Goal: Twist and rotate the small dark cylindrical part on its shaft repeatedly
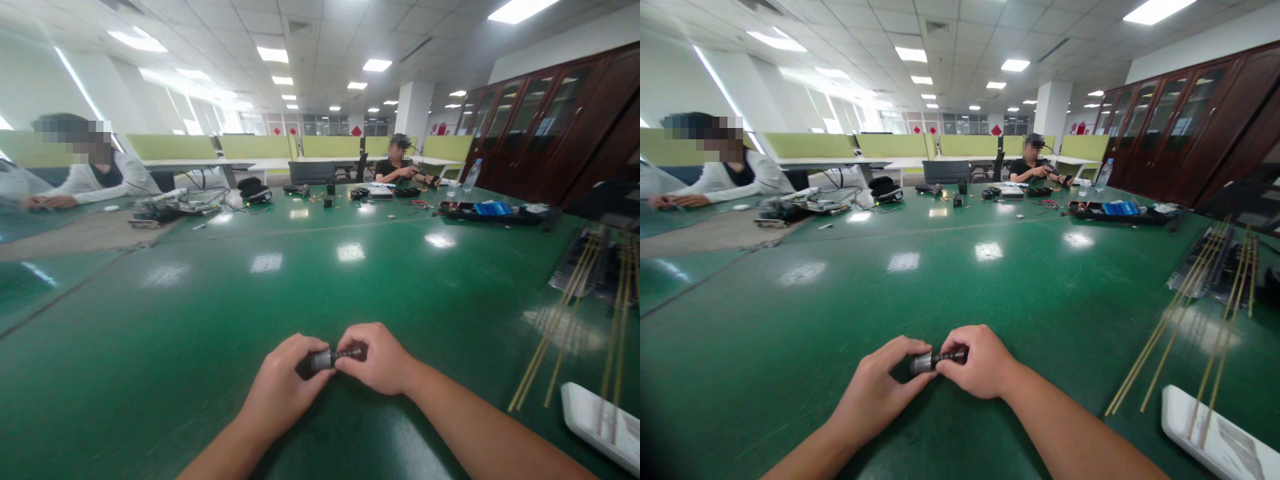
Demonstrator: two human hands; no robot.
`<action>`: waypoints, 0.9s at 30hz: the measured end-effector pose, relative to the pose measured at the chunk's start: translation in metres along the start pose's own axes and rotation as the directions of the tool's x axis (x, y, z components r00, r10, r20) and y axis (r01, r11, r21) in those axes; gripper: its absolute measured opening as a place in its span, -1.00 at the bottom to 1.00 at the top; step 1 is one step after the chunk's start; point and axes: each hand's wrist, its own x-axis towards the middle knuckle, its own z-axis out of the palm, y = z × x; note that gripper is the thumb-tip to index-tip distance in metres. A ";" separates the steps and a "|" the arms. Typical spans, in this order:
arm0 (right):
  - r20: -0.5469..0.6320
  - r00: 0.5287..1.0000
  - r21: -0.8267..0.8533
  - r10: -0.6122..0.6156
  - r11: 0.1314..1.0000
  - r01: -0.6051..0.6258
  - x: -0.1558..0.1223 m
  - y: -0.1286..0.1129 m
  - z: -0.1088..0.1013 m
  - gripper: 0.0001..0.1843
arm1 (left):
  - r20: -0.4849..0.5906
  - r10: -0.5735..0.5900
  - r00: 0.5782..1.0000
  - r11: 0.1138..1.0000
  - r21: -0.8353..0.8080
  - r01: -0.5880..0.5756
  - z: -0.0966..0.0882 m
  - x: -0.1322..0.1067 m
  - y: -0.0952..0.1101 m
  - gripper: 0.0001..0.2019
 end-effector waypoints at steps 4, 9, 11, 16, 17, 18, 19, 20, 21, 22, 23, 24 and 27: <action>0.004 1.000 -0.003 0.005 1.000 -0.005 0.000 -0.001 0.000 -0.94 | -0.005 0.006 1.000 1.000 0.003 -0.006 -0.001 0.000 0.002 -0.81; 0.007 1.000 -0.017 0.003 1.000 -0.003 0.000 0.002 0.001 -0.94 | -0.008 0.010 1.000 1.000 0.008 -0.010 0.000 -0.001 0.002 -0.81; 0.008 1.000 -0.025 0.000 1.000 0.001 0.000 0.003 0.001 -0.93 | -0.006 0.009 1.000 1.000 0.010 -0.009 0.000 -0.001 0.002 -0.81; 0.011 1.000 -0.034 -0.004 0.999 0.005 -0.001 0.003 0.000 -0.93 | -0.003 0.006 1.000 1.000 0.011 -0.006 -0.001 0.000 0.004 -0.84; 0.011 1.000 -0.035 -0.005 0.999 0.005 -0.001 0.002 0.000 -0.93 | -0.004 0.006 1.000 1.000 0.011 -0.005 -0.001 0.000 0.004 -0.84; 0.011 1.000 -0.036 -0.005 0.999 0.006 -0.001 0.002 0.000 -0.93 | -0.004 0.006 1.000 1.000 0.012 -0.006 -0.002 0.000 0.004 -0.84; 0.012 1.000 -0.036 -0.005 0.999 0.006 -0.001 0.002 0.000 -0.93 | -0.004 0.004 1.000 1.000 0.013 -0.004 -0.002 0.000 0.004 -0.83; 0.011 1.000 -0.036 -0.006 0.999 0.006 -0.001 0.002 0.000 -0.93 | -0.004 0.003 1.000 1.000 0.014 -0.003 -0.002 0.000 0.004 -0.83; 0.013 1.000 -0.035 -0.005 0.999 0.005 -0.001 0.002 0.001 -0.93 | -0.007 0.004 1.000 1.000 0.016 -0.004 -0.002 0.000 0.003 -0.83; 0.014 1.000 -0.035 -0.004 0.999 0.004 -0.001 0.002 0.001 -0.93 | -0.009 0.003 1.000 1.000 0.018 -0.003 -0.002 0.000 0.003 -0.83; 0.015 1.000 -0.036 -0.003 0.999 0.004 -0.001 0.002 0.001 -0.93 | -0.009 0.003 1.000 1.000 0.020 -0.002 -0.002 0.001 0.003 -0.83; 0.014 1.000 -0.036 -0.003 0.999 0.003 -0.001 0.002 0.001 -0.93 | -0.010 0.003 1.000 1.000 0.021 -0.003 -0.002 0.001 0.003 -0.83; 0.012 1.000 -0.034 -0.006 0.999 0.006 -0.001 0.002 0.001 -0.94 | -0.008 0.002 1.000 1.000 0.026 -0.002 -0.001 0.001 0.003 -0.82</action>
